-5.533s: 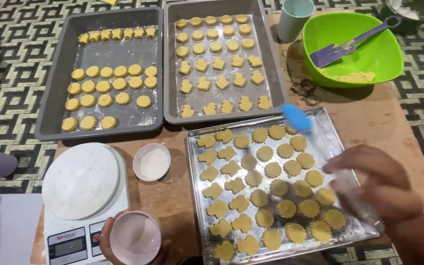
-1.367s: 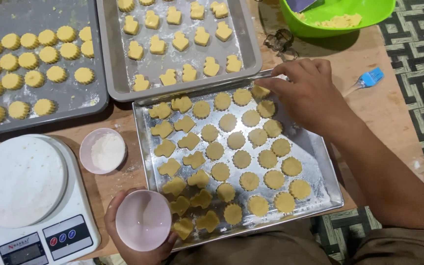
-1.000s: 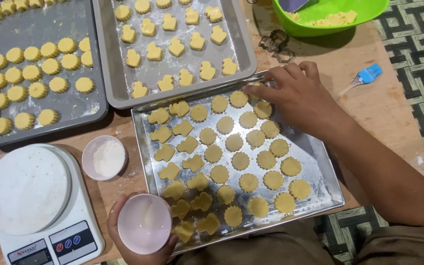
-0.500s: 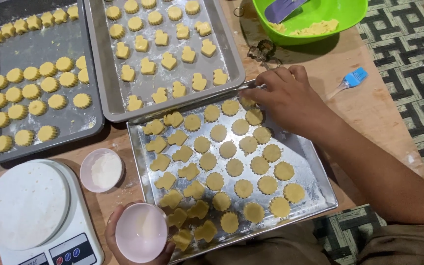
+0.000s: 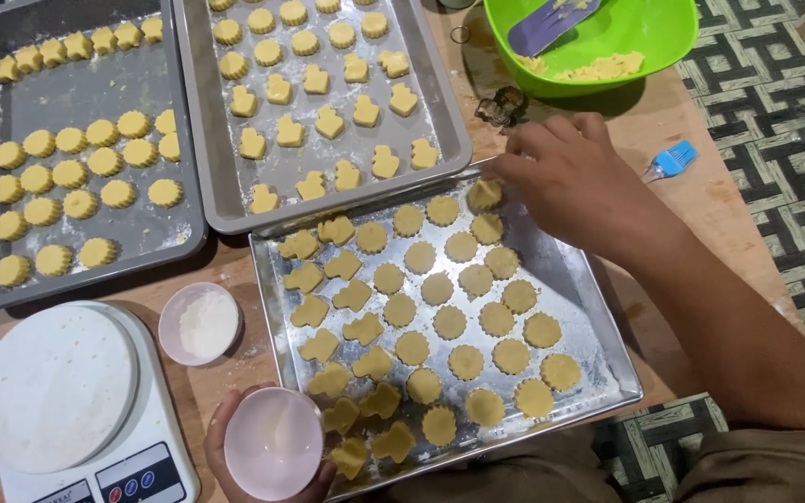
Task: Applying glaze to shaped cookie dough on baking sheets using a pastry brush in a bakery setting.
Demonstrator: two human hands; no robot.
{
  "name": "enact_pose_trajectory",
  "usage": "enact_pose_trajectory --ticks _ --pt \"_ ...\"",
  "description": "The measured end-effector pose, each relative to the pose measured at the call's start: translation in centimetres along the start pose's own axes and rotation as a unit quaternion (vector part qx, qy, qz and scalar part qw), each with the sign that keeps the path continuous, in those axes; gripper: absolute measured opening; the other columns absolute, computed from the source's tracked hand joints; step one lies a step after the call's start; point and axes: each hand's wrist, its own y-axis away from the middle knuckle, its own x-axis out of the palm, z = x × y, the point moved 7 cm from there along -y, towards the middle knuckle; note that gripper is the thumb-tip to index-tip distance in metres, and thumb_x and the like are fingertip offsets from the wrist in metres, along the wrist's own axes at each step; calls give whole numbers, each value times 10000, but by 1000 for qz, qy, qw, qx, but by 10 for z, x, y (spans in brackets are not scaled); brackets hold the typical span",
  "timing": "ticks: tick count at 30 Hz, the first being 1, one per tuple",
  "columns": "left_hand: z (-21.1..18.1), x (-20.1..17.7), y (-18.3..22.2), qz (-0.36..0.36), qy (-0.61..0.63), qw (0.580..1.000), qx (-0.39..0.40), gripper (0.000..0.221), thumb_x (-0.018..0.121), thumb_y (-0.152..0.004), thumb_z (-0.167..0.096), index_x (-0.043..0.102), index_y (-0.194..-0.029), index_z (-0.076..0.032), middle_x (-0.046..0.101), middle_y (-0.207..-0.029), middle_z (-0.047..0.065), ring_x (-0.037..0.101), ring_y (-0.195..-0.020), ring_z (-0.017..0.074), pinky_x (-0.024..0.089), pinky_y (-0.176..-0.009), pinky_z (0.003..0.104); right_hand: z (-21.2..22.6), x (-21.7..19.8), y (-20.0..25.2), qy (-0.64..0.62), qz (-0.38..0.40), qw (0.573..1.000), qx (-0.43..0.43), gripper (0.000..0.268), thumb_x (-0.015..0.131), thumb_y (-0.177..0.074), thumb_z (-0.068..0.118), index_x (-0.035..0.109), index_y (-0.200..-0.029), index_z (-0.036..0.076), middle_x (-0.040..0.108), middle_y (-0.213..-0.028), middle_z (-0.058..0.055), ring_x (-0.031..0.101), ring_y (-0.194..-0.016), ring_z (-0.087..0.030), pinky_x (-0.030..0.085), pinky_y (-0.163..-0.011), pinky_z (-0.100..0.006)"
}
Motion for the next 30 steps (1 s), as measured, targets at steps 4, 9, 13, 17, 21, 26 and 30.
enact_pose_trajectory --ticks 4,9,13,17,21,26,30 --pt "-3 2 1 4 11 1000 6 1254 896 -355 -129 386 -1500 -85 595 -1348 203 559 -1280 352 415 -1144 510 1 5 10 -16 15 1000 -2 604 636 -850 -52 659 -1327 318 601 -1311 -85 510 -1242 -350 339 -989 -534" --pt "-2 1 0 6 -6 1000 22 1243 908 -365 -159 387 -1492 -86 580 -1370 204 551 -1296 358 410 -1152 524 4 19 7 -27 20 999 -17 708 631 -825 -73 624 -1392 351 581 -1333 -126 487 -1257 -378 346 -977 -547" --pt "-8 1 0 1 -2 1000 26 1229 876 -380 -151 383 -1504 -87 563 -1376 211 545 -1289 367 401 -1152 521 0 19 11 -21 -21 999 -19 713 615 -826 -95 633 -1388 342 580 -1339 -133 495 -1243 -390 345 -945 -524" --pt "-12 3 0 0 6 1000 -16 1218 868 -397 -107 374 -1511 -109 567 -1370 200 542 -1287 351 401 -1139 518 2 21 9 -36 16 999 -1 729 595 -833 -110 615 -1387 363 552 -1353 -121 459 -1262 -388 328 -968 -517" --pt "2 1 -1 2 7 1000 13 1227 884 -392 -176 379 -1507 -89 566 -1382 207 543 -1303 360 416 -1142 524 3 11 19 -46 -34 998 -15 682 615 -826 -71 647 -1386 316 577 -1362 -132 494 -1236 -387 341 -929 -519" --pt "9 0 -3 7 27 997 74 1194 868 -424 -234 373 -1499 -69 535 -1412 220 568 -1293 363 452 -1116 478 19 22 17 -77 -57 992 -80 281 657 -966 321 734 -1228 256 603 -1182 -48 534 -1118 -286 342 -953 -489" --pt "11 1 -3 19 62 996 58 1203 852 -463 -287 329 -1521 -55 560 -1384 241 555 -1312 367 445 -1130 463 22 26 13 -66 -36 993 -91 271 696 -930 290 740 -1197 295 597 -1131 -22 524 -1080 -287 346 -899 -479"
